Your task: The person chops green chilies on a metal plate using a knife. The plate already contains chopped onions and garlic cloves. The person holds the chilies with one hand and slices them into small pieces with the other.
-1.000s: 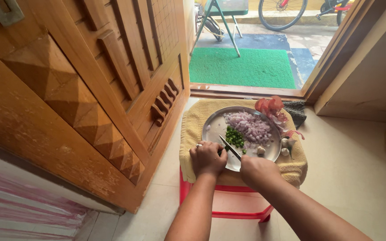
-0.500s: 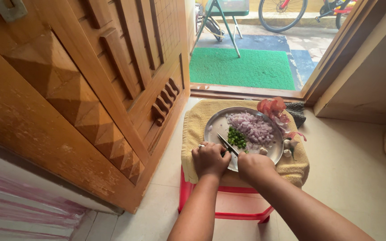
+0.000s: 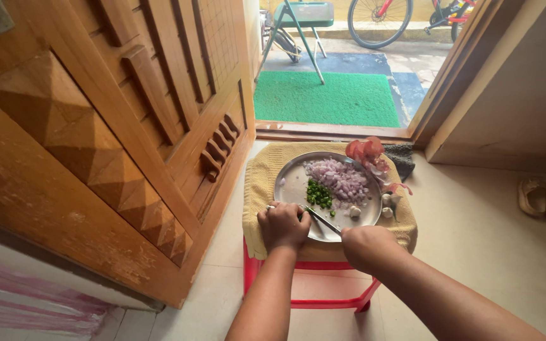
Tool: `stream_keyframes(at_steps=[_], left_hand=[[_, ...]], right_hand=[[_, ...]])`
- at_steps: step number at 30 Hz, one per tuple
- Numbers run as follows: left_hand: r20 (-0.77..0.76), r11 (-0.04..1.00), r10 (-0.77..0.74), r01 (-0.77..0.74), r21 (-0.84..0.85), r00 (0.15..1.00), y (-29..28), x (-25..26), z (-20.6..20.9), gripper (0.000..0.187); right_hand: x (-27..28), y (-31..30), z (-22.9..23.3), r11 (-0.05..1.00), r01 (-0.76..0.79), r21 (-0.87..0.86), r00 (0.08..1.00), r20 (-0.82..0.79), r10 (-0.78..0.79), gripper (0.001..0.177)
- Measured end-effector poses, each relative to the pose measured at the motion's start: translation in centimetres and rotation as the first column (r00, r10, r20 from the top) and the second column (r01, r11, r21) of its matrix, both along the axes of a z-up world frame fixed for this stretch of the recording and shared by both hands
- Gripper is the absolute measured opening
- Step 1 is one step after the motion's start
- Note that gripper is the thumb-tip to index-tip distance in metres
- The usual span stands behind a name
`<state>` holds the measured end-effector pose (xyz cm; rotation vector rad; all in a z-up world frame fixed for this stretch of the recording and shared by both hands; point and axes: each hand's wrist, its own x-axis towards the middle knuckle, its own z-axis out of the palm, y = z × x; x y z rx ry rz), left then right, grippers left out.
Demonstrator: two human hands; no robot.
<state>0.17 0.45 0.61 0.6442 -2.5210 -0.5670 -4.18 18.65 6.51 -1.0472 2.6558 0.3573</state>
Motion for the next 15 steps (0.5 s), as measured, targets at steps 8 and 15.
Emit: stream_keyframes(at_steps=[8, 15], left_hand=[[-0.027, 0.995, 0.008, -0.011, -0.099, 1.0, -0.1, -0.3, -0.7, 0.023], [0.059, 0.999, -0.014, 0.017, -0.046, 0.998, 0.0, 0.2, 0.2, 0.024]], right_hand=[[-0.4, 2.3, 1.7, 0.997, -0.061, 0.044, 0.998, 0.002, 0.061, 0.014], [0.1, 1.3, 4.2, 0.981, 0.082, -0.177, 0.995, -0.039, -0.09, 0.037]])
